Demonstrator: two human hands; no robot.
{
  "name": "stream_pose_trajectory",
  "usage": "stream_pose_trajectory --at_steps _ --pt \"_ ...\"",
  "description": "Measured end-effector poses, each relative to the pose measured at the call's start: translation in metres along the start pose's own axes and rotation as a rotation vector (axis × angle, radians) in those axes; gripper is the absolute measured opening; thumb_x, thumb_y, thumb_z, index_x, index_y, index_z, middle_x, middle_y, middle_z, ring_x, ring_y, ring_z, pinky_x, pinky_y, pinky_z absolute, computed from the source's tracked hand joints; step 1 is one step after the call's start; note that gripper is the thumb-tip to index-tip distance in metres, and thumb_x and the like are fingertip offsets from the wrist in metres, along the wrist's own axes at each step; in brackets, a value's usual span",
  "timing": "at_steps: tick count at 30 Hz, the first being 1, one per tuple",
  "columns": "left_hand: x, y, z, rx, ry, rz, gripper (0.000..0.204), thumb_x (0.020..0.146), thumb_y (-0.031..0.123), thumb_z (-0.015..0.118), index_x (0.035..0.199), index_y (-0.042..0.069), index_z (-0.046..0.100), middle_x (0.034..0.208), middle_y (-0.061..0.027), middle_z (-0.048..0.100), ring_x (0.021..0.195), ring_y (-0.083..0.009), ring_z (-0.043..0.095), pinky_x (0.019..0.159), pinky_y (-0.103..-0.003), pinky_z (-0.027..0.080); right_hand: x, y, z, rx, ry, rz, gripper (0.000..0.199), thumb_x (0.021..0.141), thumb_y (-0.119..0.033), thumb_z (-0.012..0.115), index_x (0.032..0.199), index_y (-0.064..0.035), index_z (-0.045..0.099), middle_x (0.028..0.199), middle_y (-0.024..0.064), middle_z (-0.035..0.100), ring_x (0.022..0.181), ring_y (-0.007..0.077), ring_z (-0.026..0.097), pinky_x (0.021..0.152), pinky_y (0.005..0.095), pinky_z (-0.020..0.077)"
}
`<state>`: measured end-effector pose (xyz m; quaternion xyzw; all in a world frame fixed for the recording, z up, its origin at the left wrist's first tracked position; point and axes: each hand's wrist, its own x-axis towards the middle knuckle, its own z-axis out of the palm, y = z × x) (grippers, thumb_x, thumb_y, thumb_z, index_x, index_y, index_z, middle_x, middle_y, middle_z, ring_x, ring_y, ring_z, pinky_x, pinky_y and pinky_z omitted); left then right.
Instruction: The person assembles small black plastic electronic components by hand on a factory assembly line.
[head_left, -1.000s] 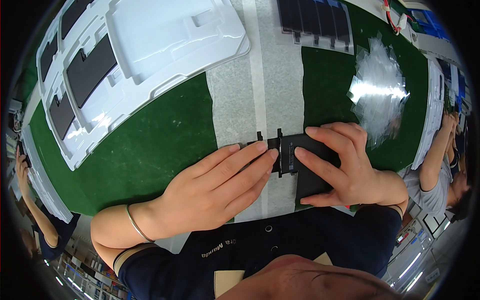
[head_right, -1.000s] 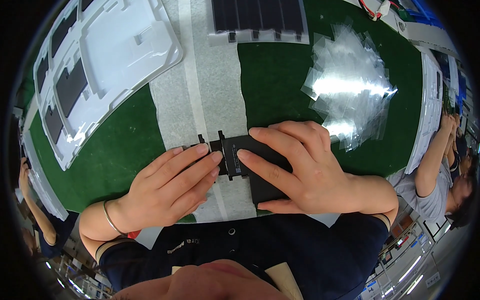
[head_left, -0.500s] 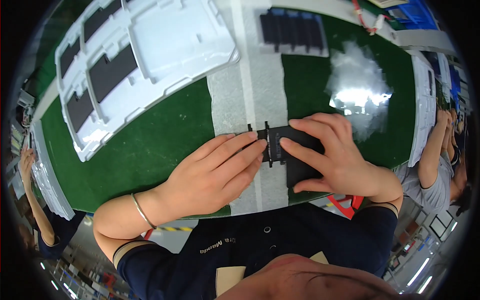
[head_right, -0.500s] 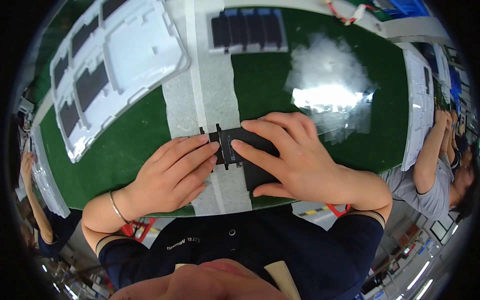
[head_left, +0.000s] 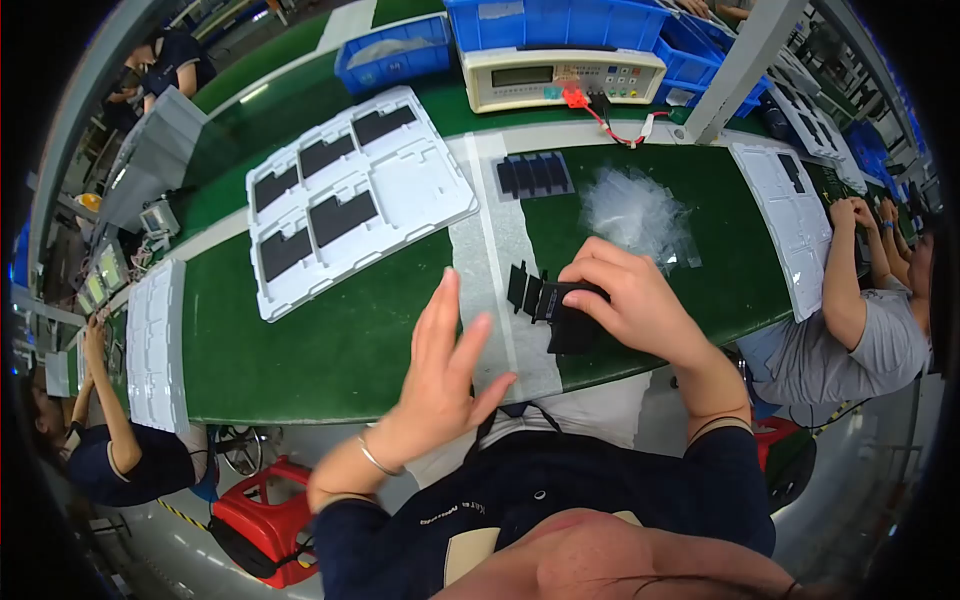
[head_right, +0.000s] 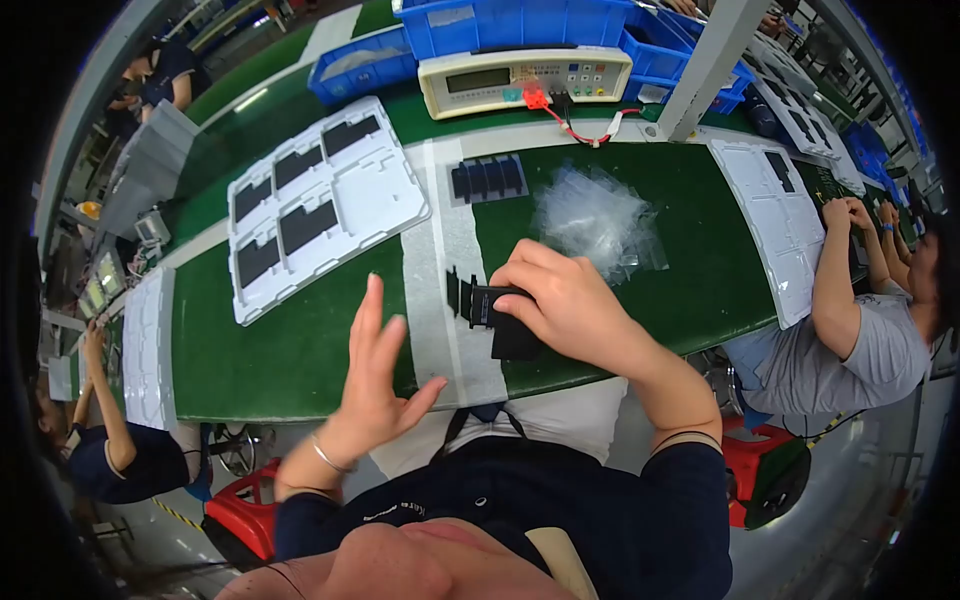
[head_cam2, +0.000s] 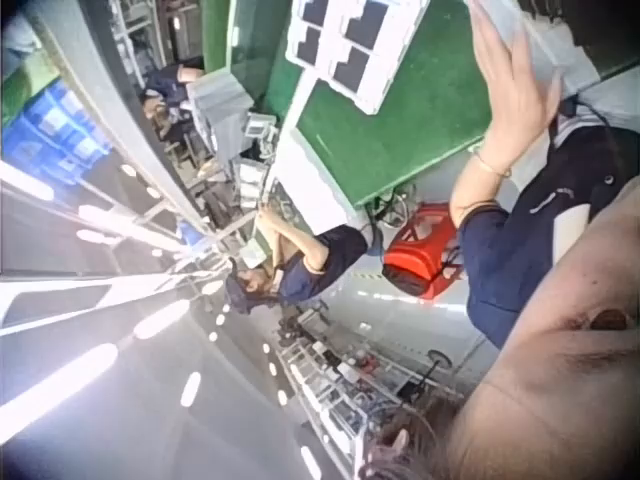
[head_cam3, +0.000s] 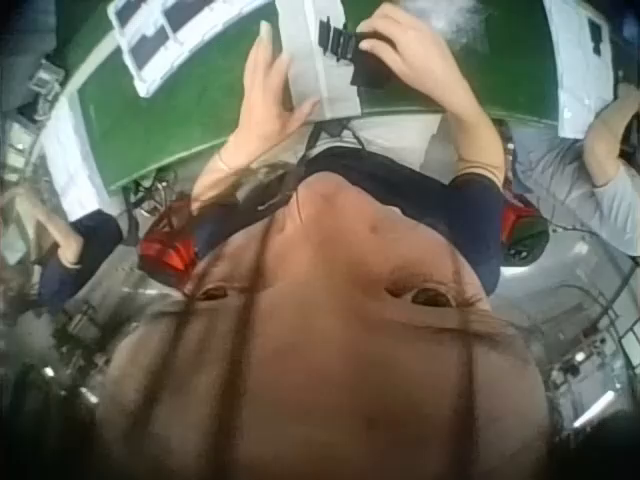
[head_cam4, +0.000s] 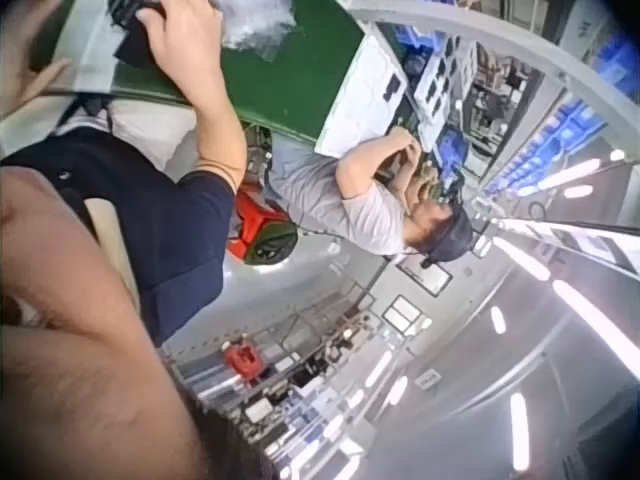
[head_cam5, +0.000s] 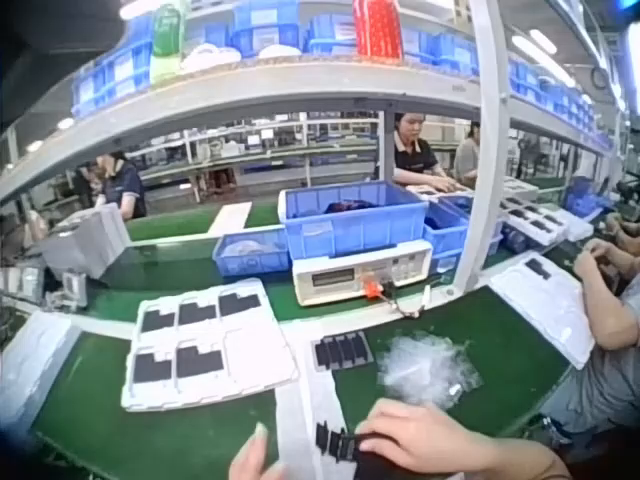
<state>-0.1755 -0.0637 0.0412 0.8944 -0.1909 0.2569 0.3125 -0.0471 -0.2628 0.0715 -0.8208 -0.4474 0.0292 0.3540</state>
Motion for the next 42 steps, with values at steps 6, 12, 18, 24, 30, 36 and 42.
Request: stream_pose_trajectory --at_steps 6,12,18,24,30,36,42 --pt "-0.022 0.013 0.039 -1.058 0.509 -0.472 0.074 0.073 -0.006 0.059 0.133 0.003 0.016 0.127 -0.0217 0.04 0.113 -0.0256 0.044 0.097 -0.036 0.032 -0.012 -0.023 0.055 0.994 0.065 0.148 0.016 0.079 0.0 0.056 0.091 -0.0009 0.045 0.083 0.0044 0.051 0.075 0.0089 0.054 0.062 0.0216 0.0438" --pt "-0.048 0.011 0.038 -1.176 0.48 -0.557 0.051 0.078 -0.005 0.057 0.123 0.0 0.035 0.105 -0.0136 0.058 0.096 -0.0144 0.053 0.086 -0.027 0.041 -0.019 -0.021 0.078 0.813 0.139 -0.012 0.018 0.076 -0.007 0.06 0.088 -0.001 0.047 0.083 0.0047 0.05 0.073 0.0109 0.049 0.066 0.025 0.0417" --pt "-0.064 0.008 0.03 -1.04 0.41 -0.554 0.045 0.078 -0.005 0.056 0.119 -0.001 0.037 0.107 -0.0152 0.058 0.097 -0.0148 0.054 0.086 -0.025 0.041 -0.007 -0.023 0.063 0.66 0.234 -0.027 0.01 0.078 -0.005 0.056 0.071 -0.0009 0.051 0.072 0.0022 0.047 0.063 0.0095 0.042 0.056 0.0221 0.0335" --pt "-0.063 0.007 0.016 -0.745 0.324 -0.467 0.042 0.08 -0.006 0.053 0.118 -0.002 0.036 0.11 -0.0177 0.057 0.101 -0.0187 0.055 0.088 -0.027 0.04 -0.007 -0.035 0.058 0.806 0.206 -0.119 0.012 0.078 -0.006 0.056 0.069 -0.0009 0.051 0.07 0.003 0.047 0.063 0.0105 0.04 0.056 0.0221 0.0321" --pt "-0.066 0.0 0.009 -1.087 0.468 -0.55 0.061 0.075 -0.011 0.053 0.127 0.006 0.027 0.106 -0.0158 0.056 0.093 -0.0159 0.052 0.08 -0.026 0.042 -0.014 -0.016 0.053 1.096 0.306 -0.012 0.016 0.078 -0.007 0.058 0.067 -0.0007 0.049 0.068 0.0057 0.045 0.06 0.013 0.042 0.054 0.0248 0.0333" --pt "-0.063 -0.002 0.004 -1.225 0.634 -0.583 0.059 0.074 -0.01 0.053 0.126 0.006 0.03 0.105 -0.0127 0.056 0.094 -0.0177 0.052 0.086 -0.031 0.041 -0.022 -0.003 0.07 -0.242 0.483 0.181 0.017 0.065 -0.001 0.065 0.071 -0.0028 0.049 0.069 0.007 0.047 0.061 0.0188 0.047 0.054 0.0272 0.037" --pt "-0.047 0.004 0.012 -1.412 0.61 -0.61 0.053 0.075 -0.011 0.054 0.12 0.006 0.033 0.107 -0.0157 0.055 0.095 -0.0182 0.053 0.084 -0.03 0.041 -0.017 -0.028 0.09 0.775 0.276 -0.079 0.026 0.071 -0.013 0.07 0.088 0.0018 0.057 0.084 0.0072 0.053 0.071 0.0137 0.05 0.063 0.025 0.042"
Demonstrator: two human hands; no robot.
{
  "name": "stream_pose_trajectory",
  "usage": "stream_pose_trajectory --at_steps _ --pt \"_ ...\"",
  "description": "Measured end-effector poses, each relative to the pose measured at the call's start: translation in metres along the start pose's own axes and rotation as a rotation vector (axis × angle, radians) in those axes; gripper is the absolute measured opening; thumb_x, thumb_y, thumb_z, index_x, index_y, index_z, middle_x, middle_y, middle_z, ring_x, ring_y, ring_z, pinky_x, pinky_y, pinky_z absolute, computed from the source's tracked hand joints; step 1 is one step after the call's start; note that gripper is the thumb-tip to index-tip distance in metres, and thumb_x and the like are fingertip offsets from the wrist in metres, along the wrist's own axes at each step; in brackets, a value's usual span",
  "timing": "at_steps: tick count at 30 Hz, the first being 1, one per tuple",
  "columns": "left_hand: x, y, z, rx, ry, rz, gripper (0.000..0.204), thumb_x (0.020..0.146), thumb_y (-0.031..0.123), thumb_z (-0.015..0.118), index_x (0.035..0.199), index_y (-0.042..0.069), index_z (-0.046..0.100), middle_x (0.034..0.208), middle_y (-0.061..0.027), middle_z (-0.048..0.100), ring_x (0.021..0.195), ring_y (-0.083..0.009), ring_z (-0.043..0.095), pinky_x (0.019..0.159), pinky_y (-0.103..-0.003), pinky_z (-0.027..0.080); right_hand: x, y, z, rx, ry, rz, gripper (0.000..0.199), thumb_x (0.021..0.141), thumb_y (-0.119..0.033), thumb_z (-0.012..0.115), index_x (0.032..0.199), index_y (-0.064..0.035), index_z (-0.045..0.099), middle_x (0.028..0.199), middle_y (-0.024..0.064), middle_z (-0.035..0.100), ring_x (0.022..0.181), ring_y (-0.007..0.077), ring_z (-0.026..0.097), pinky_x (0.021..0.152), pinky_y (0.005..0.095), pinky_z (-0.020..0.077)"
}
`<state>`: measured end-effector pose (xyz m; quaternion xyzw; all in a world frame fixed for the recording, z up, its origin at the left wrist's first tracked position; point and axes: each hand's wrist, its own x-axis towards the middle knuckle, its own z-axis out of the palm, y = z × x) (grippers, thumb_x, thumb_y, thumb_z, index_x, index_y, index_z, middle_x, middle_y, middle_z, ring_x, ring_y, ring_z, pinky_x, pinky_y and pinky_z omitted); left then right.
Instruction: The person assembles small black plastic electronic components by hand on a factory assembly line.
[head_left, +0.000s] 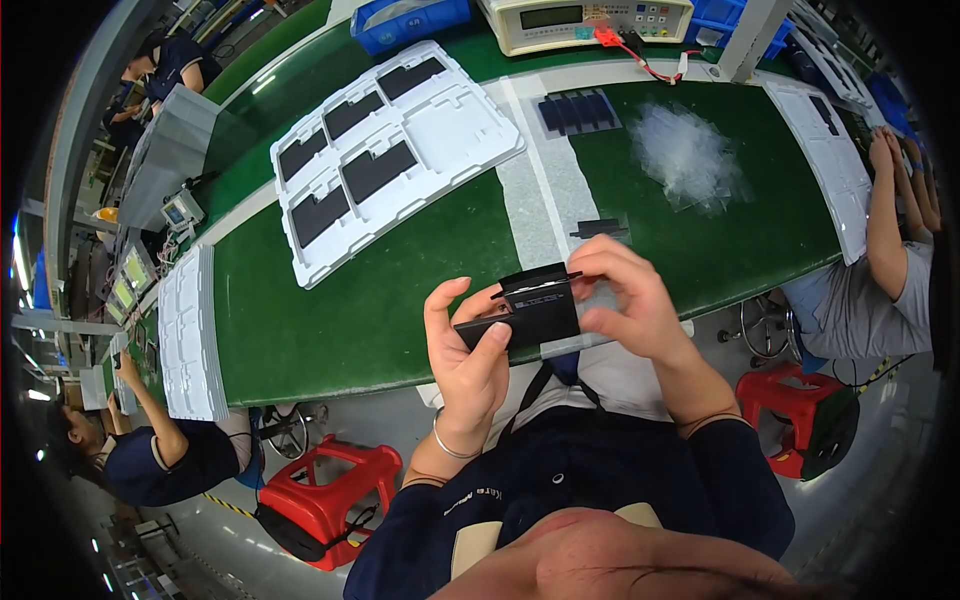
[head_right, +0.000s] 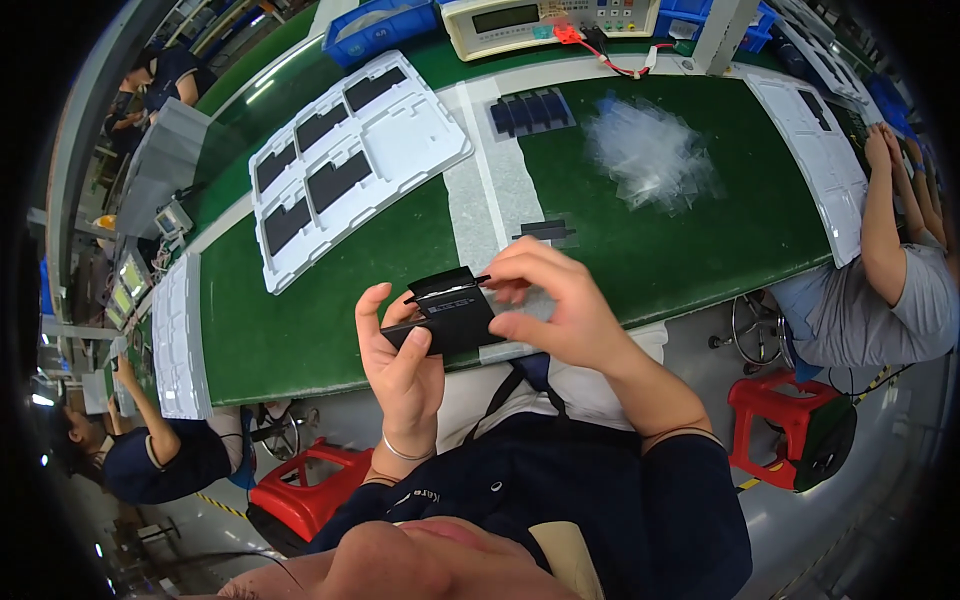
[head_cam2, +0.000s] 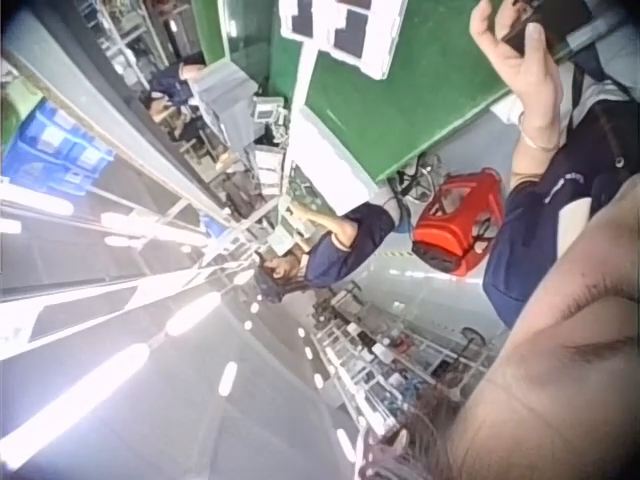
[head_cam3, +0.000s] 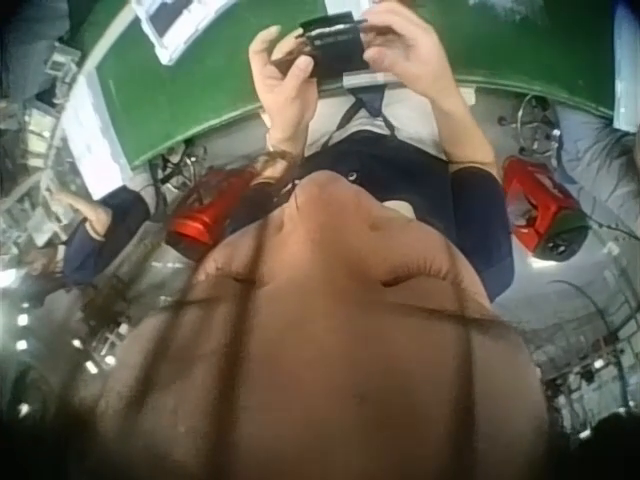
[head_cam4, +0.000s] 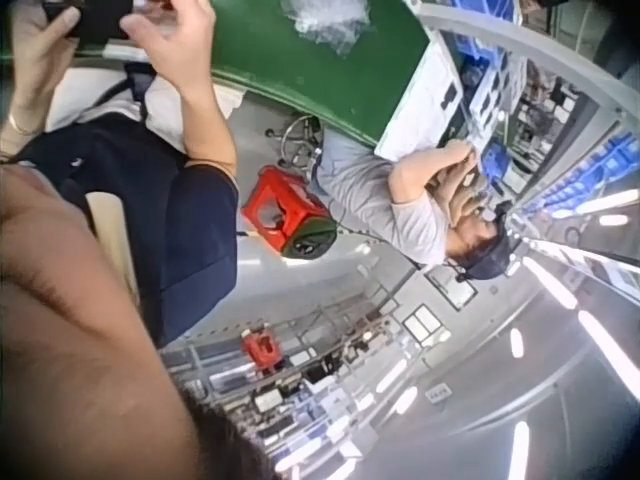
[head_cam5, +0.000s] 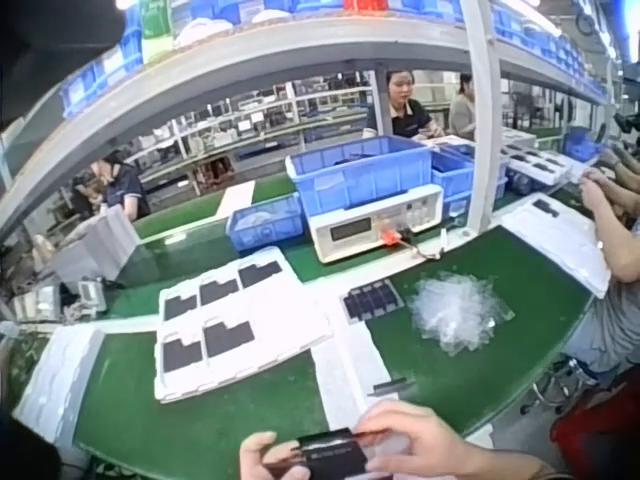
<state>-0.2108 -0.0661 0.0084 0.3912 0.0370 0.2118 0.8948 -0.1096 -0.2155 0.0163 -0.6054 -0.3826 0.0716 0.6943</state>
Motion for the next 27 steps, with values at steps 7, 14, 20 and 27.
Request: stream_pose_trajectory --at_steps 7,14,20,27 --pt "0.004 0.009 -0.001 0.325 -0.169 0.026 0.052 0.074 -0.011 0.054 0.12 0.002 0.034 0.109 -0.0179 0.053 0.097 -0.0196 0.053 0.083 -0.03 0.044 -0.004 -0.001 0.007 -0.026 -0.007 0.052 0.014 0.071 -0.004 0.066 0.069 0.0036 0.055 0.07 0.0064 0.053 0.061 0.0133 0.049 0.055 0.0235 0.0392" --pt "0.02 0.027 -0.002 0.529 -0.305 -0.006 0.017 0.074 -0.009 0.057 0.091 -0.005 0.058 0.09 -0.0098 0.055 0.078 -0.0124 0.052 0.068 -0.022 0.043 -0.006 -0.001 0.008 -0.045 -0.048 0.07 0.011 0.07 -0.004 0.066 0.07 0.0026 0.057 0.072 0.0064 0.054 0.064 0.0143 0.05 0.058 0.0245 0.0377" --pt "0.016 0.024 0.001 0.495 -0.276 0.018 0.008 0.075 -0.009 0.057 0.082 -0.006 0.061 0.08 -0.0085 0.055 0.066 -0.0094 0.051 0.056 -0.018 0.039 -0.01 -0.002 0.008 -0.018 -0.047 0.08 0.011 0.069 -0.003 0.066 0.07 0.0027 0.057 0.074 0.0073 0.055 0.065 0.0148 0.051 0.058 0.0248 0.0381" --pt "0.017 0.019 0.004 0.55 -0.308 0.056 0.011 0.075 -0.008 0.057 0.084 -0.006 0.061 0.083 -0.01 0.057 0.067 -0.0102 0.052 0.056 -0.018 0.041 -0.014 -0.001 0.001 -0.014 0.013 0.079 0.012 0.069 -0.002 0.066 0.07 0.003 0.055 0.073 0.0078 0.056 0.064 0.0156 0.052 0.058 0.0252 0.039"
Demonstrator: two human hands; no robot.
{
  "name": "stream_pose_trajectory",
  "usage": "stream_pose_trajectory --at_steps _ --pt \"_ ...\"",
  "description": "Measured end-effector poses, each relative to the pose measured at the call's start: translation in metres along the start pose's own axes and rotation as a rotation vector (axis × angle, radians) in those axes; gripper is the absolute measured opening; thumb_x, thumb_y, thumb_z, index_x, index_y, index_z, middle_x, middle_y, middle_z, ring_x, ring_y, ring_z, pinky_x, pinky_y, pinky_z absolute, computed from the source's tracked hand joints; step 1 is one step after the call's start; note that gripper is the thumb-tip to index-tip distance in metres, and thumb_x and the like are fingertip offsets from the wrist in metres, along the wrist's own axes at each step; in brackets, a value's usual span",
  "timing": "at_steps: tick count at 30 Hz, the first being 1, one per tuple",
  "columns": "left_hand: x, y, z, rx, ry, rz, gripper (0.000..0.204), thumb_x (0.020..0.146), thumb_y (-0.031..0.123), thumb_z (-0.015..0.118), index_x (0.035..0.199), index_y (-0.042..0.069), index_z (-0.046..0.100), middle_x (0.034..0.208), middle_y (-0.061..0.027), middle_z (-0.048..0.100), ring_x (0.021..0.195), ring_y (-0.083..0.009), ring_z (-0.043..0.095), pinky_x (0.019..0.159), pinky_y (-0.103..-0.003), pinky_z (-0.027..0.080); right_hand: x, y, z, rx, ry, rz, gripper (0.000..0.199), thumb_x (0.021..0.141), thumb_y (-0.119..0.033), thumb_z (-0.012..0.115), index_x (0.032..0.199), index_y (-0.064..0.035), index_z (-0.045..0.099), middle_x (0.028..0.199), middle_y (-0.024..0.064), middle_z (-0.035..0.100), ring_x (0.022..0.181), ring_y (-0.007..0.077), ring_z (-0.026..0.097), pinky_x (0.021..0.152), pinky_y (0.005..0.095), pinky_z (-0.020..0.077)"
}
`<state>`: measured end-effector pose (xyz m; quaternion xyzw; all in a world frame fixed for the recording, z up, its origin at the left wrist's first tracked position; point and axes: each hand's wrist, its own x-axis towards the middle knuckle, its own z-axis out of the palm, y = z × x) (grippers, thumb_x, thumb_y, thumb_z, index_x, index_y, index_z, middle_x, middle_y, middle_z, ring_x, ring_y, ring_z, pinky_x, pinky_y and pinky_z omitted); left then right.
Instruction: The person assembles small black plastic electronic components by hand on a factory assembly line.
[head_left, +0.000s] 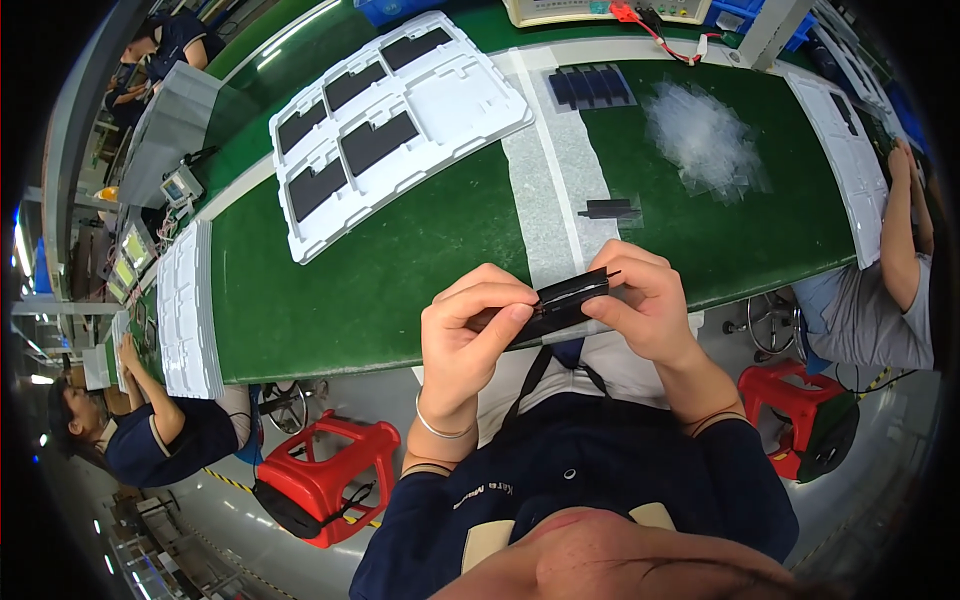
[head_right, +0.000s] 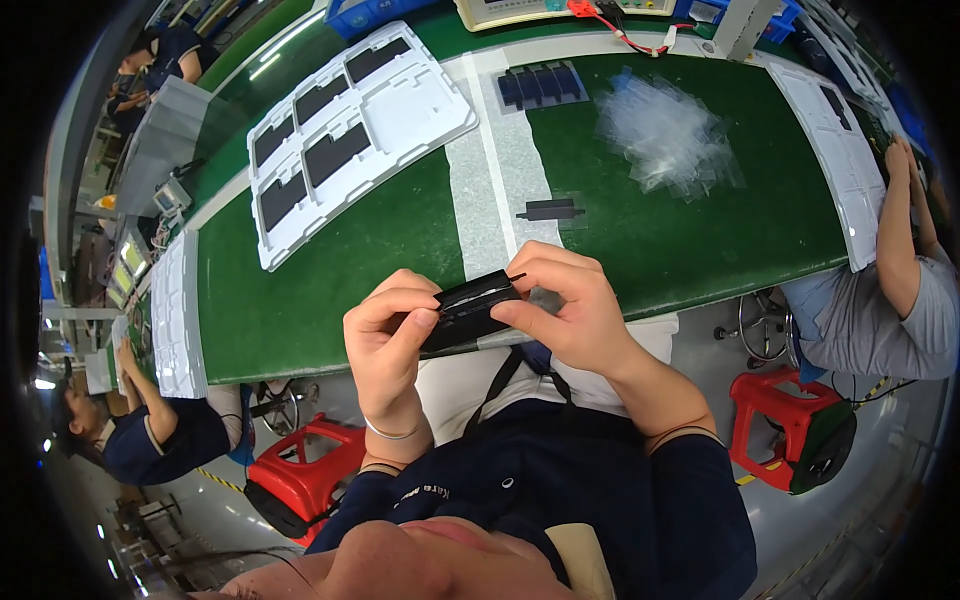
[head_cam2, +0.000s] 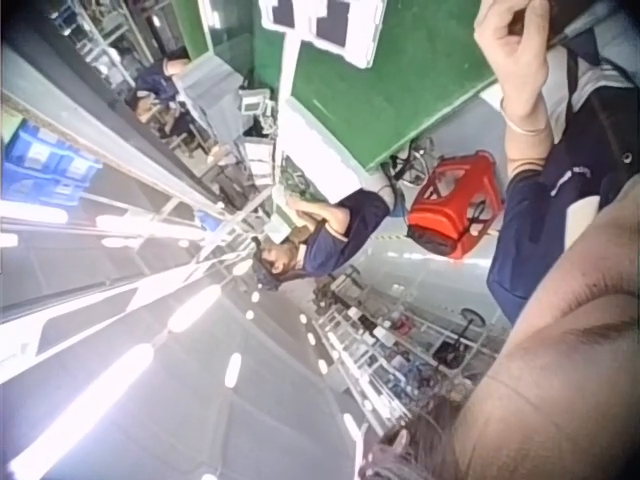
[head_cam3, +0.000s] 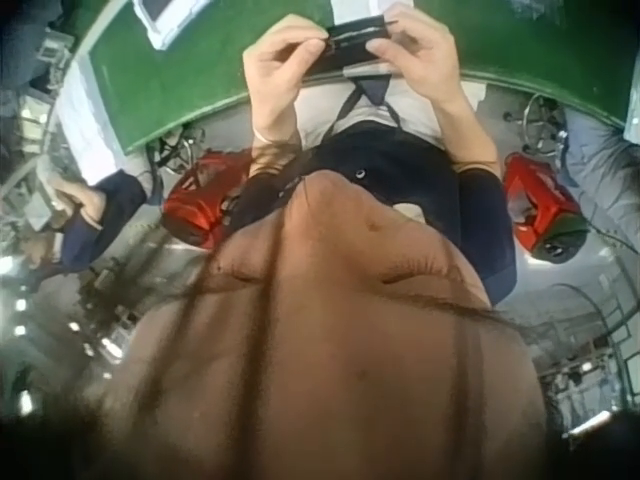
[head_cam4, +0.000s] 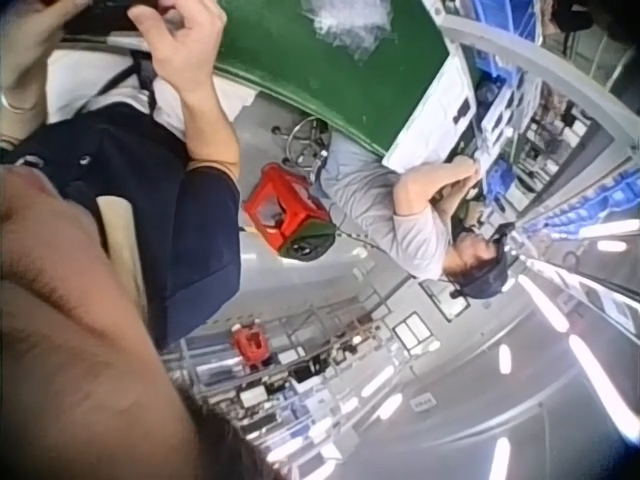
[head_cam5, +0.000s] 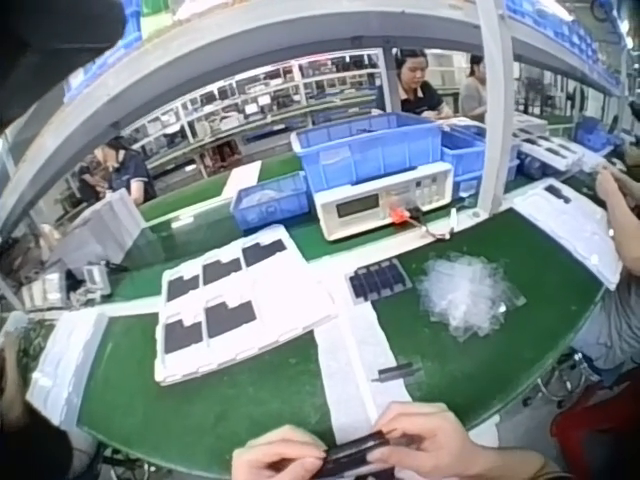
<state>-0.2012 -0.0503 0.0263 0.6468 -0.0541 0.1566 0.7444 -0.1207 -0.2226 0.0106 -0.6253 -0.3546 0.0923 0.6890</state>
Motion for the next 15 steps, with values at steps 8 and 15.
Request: stream_pose_trajectory --at_steps 8,15 --pt "0.0057 -0.002 0.0095 -0.085 0.026 0.058 0.014 0.074 -0.01 0.054 0.087 -0.007 0.059 0.086 -0.0116 0.056 0.068 -0.0123 0.051 0.06 -0.021 0.042 0.0014 0.0005 -0.0031 0.05 0.006 0.062 0.012 0.069 -0.002 0.066 0.068 0.0025 0.055 0.072 0.0068 0.055 0.064 0.0148 0.05 0.058 0.0248 0.0381" --pt "0.0057 -0.0058 0.0104 0.059 0.051 0.038 0.01 0.072 -0.008 0.058 0.081 -0.006 0.06 0.08 -0.0098 0.056 0.065 -0.0105 0.05 0.054 -0.019 0.038 0.0002 0.003 -0.0067 0.046 -0.02 0.106 0.015 0.07 -0.004 0.067 0.068 0.0025 0.053 0.071 0.0065 0.053 0.062 0.0144 0.048 0.055 0.0248 0.0366"
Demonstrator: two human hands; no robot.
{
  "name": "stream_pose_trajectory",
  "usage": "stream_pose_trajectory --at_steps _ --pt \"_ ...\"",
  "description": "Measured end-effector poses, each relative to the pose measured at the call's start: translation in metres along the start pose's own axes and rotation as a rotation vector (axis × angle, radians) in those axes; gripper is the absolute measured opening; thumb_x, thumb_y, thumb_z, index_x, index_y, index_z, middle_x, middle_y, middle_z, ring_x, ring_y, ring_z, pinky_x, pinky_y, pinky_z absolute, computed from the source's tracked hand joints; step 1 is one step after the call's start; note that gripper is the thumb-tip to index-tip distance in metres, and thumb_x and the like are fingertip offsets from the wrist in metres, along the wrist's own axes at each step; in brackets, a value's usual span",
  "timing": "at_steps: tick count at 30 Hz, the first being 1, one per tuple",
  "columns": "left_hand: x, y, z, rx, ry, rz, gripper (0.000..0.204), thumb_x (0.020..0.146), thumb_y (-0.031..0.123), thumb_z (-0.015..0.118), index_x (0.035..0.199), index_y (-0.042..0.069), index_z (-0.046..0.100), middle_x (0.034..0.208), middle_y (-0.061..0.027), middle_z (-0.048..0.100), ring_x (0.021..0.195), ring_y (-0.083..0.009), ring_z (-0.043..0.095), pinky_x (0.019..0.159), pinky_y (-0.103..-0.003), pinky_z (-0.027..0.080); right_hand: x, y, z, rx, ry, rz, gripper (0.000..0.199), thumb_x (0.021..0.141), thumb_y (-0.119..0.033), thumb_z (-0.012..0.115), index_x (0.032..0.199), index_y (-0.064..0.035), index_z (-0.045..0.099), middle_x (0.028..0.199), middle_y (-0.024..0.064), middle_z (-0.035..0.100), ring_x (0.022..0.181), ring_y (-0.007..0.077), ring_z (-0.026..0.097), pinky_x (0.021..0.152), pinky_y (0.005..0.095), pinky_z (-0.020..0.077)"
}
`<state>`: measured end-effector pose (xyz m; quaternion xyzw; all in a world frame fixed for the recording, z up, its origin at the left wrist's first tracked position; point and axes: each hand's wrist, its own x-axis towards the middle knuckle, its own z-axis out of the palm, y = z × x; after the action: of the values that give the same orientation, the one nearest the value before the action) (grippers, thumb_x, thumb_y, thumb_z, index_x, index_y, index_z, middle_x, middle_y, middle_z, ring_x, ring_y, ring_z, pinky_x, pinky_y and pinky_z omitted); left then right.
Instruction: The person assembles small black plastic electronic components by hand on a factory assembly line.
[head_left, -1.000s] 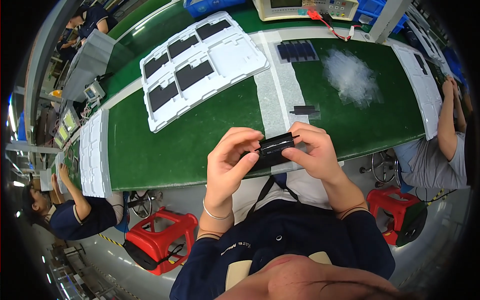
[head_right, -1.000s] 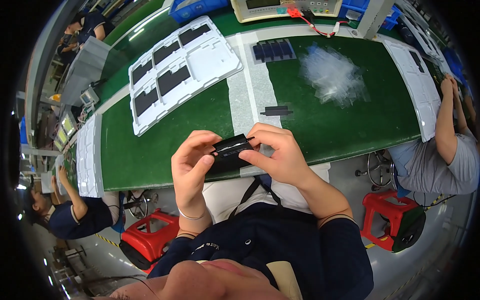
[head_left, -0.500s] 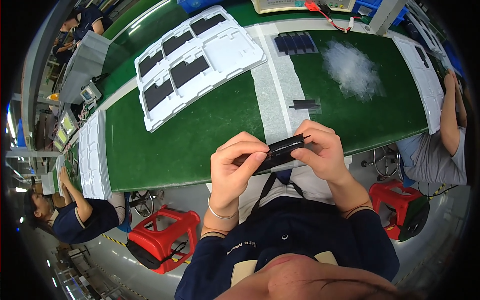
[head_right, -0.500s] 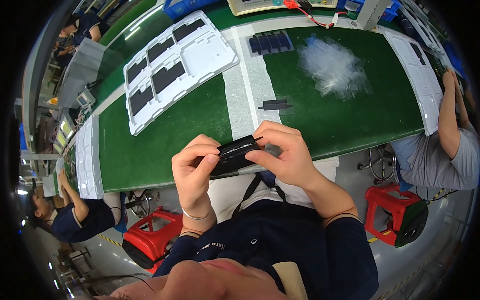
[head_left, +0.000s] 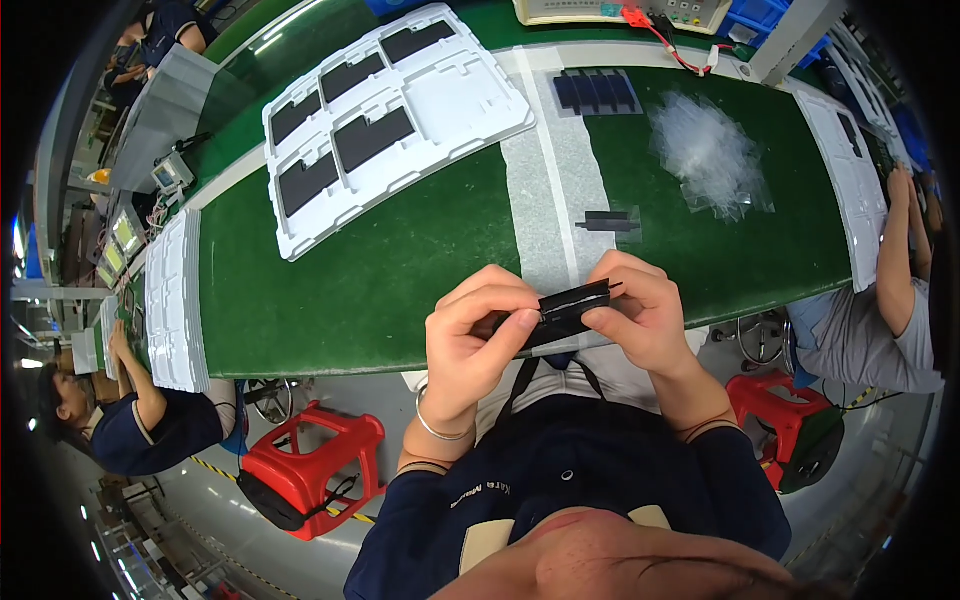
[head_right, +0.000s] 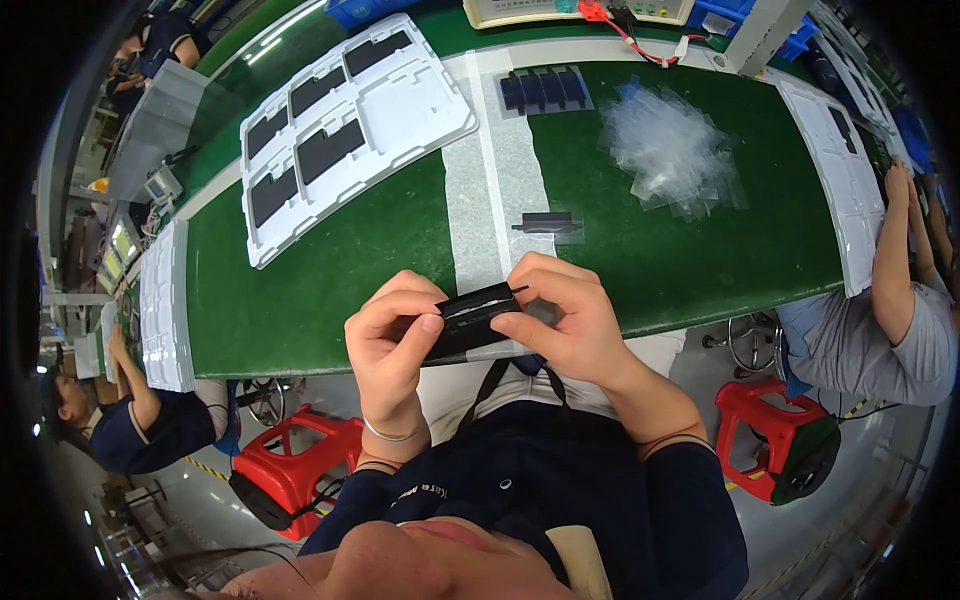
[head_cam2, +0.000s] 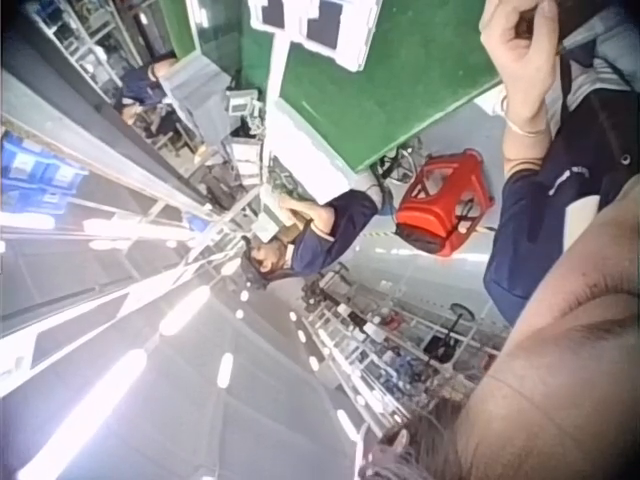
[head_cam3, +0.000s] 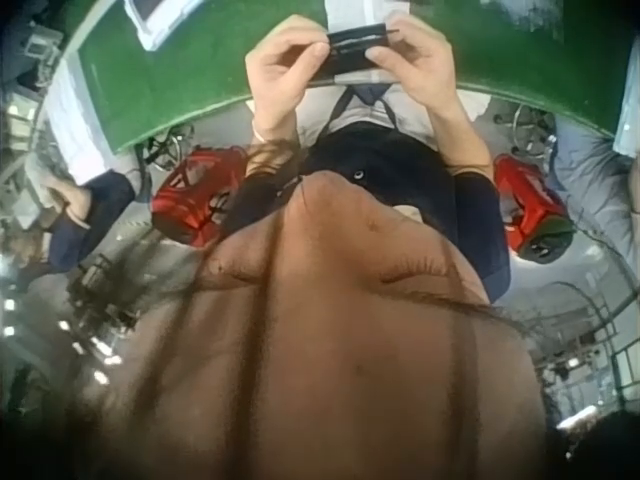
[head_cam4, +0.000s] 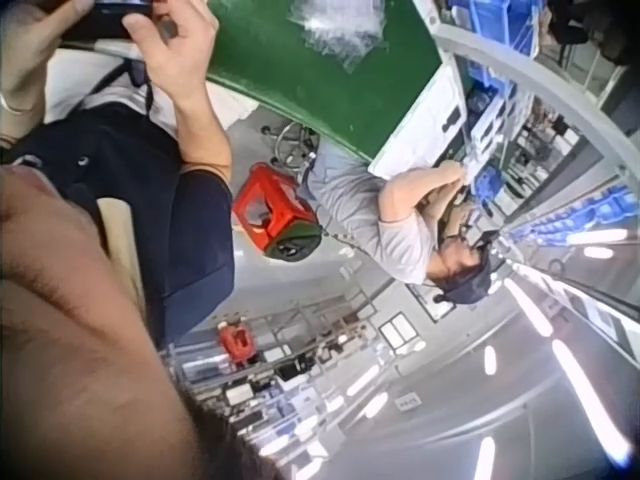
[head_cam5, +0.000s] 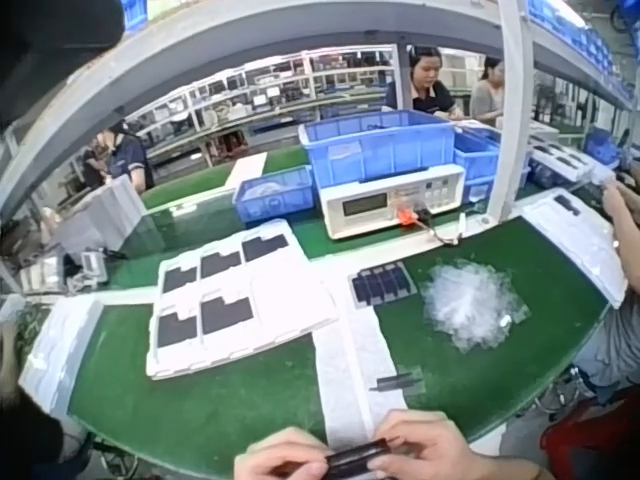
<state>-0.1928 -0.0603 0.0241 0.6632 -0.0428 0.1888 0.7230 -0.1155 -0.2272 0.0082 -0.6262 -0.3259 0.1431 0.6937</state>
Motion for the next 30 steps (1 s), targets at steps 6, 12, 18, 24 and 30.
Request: stream_pose_trajectory --at_steps 6,12,18,24,30 --pt "0.0 -0.003 0.007 0.057 0.02 0.012 0.007 0.072 -0.008 0.059 0.078 -0.004 0.062 0.074 -0.0086 0.056 0.059 -0.0096 0.048 0.048 -0.02 0.033 -0.002 0.004 -0.001 0.011 0.032 -0.076 0.017 0.069 -0.004 0.068 0.069 0.0024 0.052 0.069 0.0063 0.05 0.059 0.0141 0.046 0.053 0.0246 0.0349" --pt "0.002 -0.004 0.008 0.059 0.044 0.038 0.008 0.069 -0.008 0.06 0.076 -0.004 0.063 0.072 -0.0084 0.056 0.06 -0.011 0.048 0.049 -0.02 0.034 -0.004 0.008 -0.007 -0.072 -0.026 -0.093 0.011 0.069 -0.002 0.067 0.073 0.0023 0.059 0.072 0.0062 0.052 0.062 0.0118 0.047 0.053 0.0231 0.0347" --pt "-0.002 -0.006 0.006 0.057 0.047 0.079 0.009 0.067 -0.008 0.061 0.075 -0.003 0.063 0.071 -0.0082 0.056 0.06 -0.0117 0.049 0.051 -0.021 0.036 -0.002 0.003 -0.002 -0.118 -0.026 -0.132 0.014 0.067 -0.004 0.07 0.075 0.0014 0.06 0.067 0.0043 0.049 0.058 0.0129 0.045 0.051 0.0245 0.0353" --pt "-0.002 -0.007 0.004 0.083 0.018 0.09 0.01 0.067 -0.008 0.062 0.076 -0.003 0.064 0.07 -0.0078 0.057 0.06 -0.0116 0.05 0.05 -0.022 0.037 -0.003 0.004 -0.001 -0.14 -0.008 -0.171 0.015 0.067 -0.003 0.07 0.079 0.0007 0.062 0.067 0.005 0.051 0.056 0.0128 0.047 0.049 0.0238 0.0358" --pt "0.004 -0.007 0.012 0.467 0.225 0.372 0.018 0.06 -0.008 0.066 0.076 0.002 0.064 0.071 -0.0055 0.056 0.07 -0.0215 0.051 0.066 -0.029 0.041 0.0 0.002 0.005 -0.287 0.086 -0.289 0.015 0.066 -0.003 0.07 0.079 -0.0003 0.063 0.067 0.0048 0.051 0.055 0.0124 0.048 0.047 0.0232 0.0366"
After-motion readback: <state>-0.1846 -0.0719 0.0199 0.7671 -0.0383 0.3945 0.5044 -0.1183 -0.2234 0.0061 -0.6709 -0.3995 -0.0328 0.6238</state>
